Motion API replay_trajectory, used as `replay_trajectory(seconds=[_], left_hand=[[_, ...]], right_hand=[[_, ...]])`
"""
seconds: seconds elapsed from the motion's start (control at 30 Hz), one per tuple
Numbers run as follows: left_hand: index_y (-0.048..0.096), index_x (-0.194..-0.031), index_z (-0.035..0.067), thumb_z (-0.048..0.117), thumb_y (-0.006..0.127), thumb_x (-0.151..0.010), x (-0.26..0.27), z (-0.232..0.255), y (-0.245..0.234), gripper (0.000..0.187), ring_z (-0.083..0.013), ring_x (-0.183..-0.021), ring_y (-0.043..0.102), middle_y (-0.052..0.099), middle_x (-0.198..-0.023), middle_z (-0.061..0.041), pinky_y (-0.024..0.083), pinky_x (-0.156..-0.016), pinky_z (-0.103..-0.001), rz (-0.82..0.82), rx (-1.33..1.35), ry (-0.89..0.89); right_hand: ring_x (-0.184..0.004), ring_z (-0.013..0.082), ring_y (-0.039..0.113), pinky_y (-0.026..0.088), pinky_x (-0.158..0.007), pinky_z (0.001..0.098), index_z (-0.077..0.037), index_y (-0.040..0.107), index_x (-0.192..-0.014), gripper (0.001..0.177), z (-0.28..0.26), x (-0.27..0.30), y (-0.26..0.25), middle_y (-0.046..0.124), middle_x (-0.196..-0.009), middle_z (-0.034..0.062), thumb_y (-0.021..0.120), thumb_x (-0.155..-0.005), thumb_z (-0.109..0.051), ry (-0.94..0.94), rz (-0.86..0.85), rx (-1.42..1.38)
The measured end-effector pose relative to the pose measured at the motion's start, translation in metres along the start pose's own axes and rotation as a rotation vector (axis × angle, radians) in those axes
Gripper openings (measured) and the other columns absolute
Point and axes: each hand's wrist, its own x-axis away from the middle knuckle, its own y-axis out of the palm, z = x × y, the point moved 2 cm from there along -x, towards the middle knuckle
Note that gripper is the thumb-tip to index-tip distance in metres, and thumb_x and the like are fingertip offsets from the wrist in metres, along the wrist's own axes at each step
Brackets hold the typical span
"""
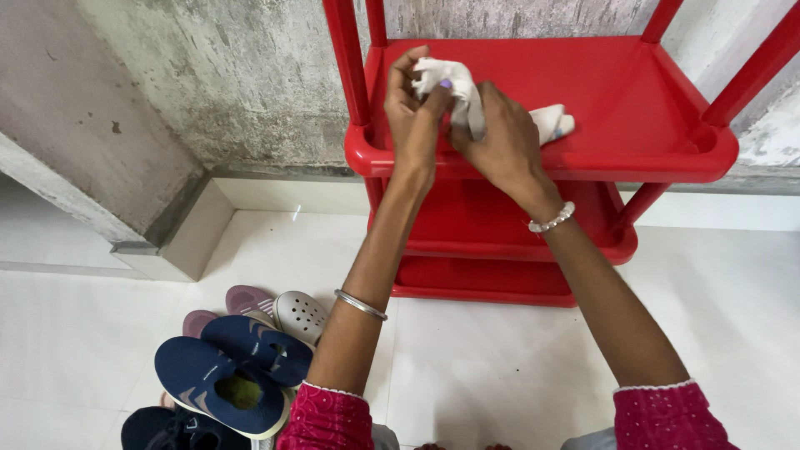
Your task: The person removes various shoes from a red plastic shoe rack and places them on the floor. Then, using a white cloth, the person wipes the shelves and legs of the rack to clean it.
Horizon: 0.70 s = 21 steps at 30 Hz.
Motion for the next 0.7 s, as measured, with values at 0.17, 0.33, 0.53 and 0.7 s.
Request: replay_trajectory(seconds=[0.17,0.33,0.53,0.7], left_hand=[[0.048,-0.155,0.012,0.004,0.058,-0.095,-0.001,0.013,-0.003,0.062,-0.0272,-0.143,0.057,0.057,-0.154,-0.010,0.043,-0.121,-0.047,-0.238,-0.044,0.103],[0.045,-0.156,0.011,0.033,0.054,-0.100,0.002,0.018,-0.013,0.061,-0.0333,-0.155,0.029,0.032,-0.167,-0.013,0.026,-0.124,-0.054,-0.262,-0.356,0.121],[0.064,-0.125,-0.004,0.064,0.035,-0.105,0.001,0.004,-0.006,0.077,-0.0379,-0.121,0.062,0.064,-0.127,-0.027,0.049,-0.110,-0.054,-0.201,-0.238,-0.146],[0.073,-0.100,-0.005,0.073,0.032,-0.100,0.006,0.011,0.001,0.088,-0.0292,-0.111,0.060,0.062,-0.120,-0.018,0.049,-0.100,-0.047,-0.196,-0.593,-0.099]], right_hand=[[-0.080,0.0182,0.066,0.052,-0.073,0.0357,0.004,0.069,-0.114,0.033,0.018,-0.014,-0.009,0.070,-0.095,0.0082,0.058,-0.105,-0.026,0.241,-0.092,-0.810],[-0.103,0.0156,0.071,0.056,-0.088,0.0292,0.000,0.068,-0.127,0.041,0.021,-0.012,-0.063,0.075,-0.121,0.0101,0.048,-0.103,-0.026,0.403,-0.184,-1.585],[-0.118,0.0228,0.070,0.060,-0.111,0.0365,0.006,0.058,-0.130,0.043,0.010,-0.009,-0.081,0.070,-0.123,0.0169,0.052,-0.105,-0.029,0.269,0.006,-1.532],[-0.115,0.0239,0.071,0.058,-0.110,0.0381,0.008,0.059,-0.128,0.042,0.009,-0.008,-0.076,0.070,-0.121,0.0171,0.056,-0.100,-0.024,0.344,-0.096,-1.641]])
